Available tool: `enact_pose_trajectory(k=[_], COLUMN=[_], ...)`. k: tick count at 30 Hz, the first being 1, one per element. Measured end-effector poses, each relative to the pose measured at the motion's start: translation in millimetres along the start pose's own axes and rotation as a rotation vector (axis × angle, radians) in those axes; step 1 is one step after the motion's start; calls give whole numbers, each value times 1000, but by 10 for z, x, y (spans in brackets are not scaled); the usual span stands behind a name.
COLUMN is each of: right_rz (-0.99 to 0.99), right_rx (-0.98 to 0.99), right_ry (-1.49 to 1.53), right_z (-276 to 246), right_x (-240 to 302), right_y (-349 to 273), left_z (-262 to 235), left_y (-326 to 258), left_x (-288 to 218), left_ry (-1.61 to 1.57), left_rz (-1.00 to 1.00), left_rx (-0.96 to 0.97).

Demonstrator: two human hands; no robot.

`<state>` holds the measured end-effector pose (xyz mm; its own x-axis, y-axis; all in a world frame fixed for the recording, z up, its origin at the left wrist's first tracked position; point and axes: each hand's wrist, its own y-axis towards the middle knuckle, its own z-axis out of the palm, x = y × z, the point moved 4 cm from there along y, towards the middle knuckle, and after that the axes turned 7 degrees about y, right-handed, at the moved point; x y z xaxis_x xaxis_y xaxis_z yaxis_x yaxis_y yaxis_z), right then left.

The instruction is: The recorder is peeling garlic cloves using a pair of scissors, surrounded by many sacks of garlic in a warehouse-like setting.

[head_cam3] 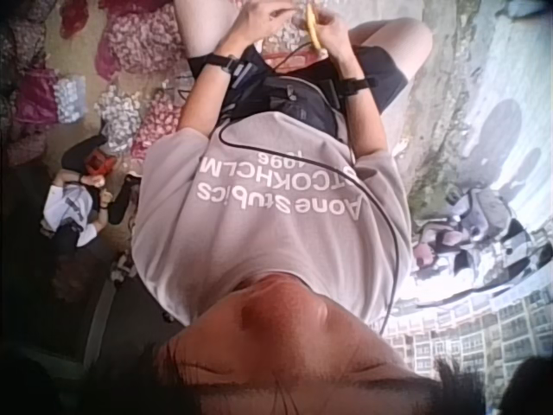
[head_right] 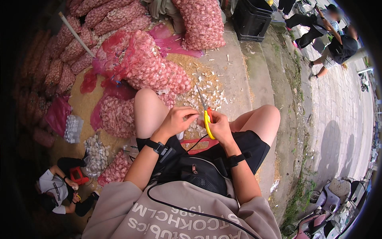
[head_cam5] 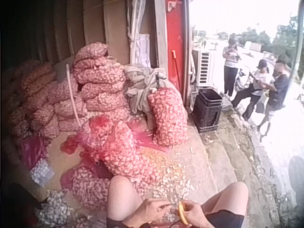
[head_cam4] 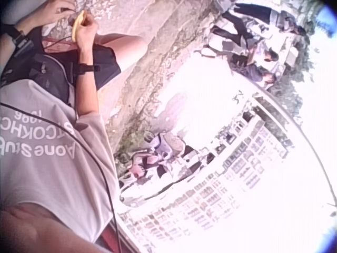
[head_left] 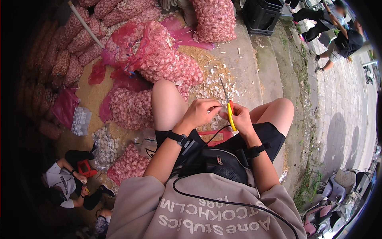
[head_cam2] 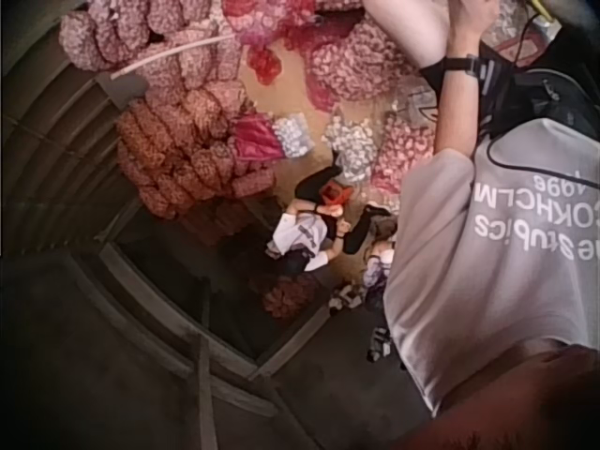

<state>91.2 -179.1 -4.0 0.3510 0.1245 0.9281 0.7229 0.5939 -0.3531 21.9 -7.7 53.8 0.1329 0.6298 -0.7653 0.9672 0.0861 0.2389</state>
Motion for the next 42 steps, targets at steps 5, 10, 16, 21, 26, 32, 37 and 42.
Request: enact_pose_trajectory(k=[5,10,16,21,26,32,37,42], right_rz=[-11,42,56,15,-34,44,64,15], right_rx=[-3,2,4,7,9,75,69,94], right_ry=[2,-64,-86,-140,-174,-39,176,71], right_z=[26,31,47,23,12,33,86,98], right_x=[43,90,126,26,-19,60,135,177], right_y=[-21,-50,-71,-33,-8,-45,-81,-84], left_z=[42,98,82,112,92,27,-40,13], left_y=[3,-26,-31,-45,-31,-50,-2,-15], left_x=[54,126,29,23,-18,125,2,18], left_ry=[13,1,132,256,274,201,-20,17], left_rz=[39,39,117,176,169,102,7,26], left_rx=[34,46,74,95,78,-12,-61,63])
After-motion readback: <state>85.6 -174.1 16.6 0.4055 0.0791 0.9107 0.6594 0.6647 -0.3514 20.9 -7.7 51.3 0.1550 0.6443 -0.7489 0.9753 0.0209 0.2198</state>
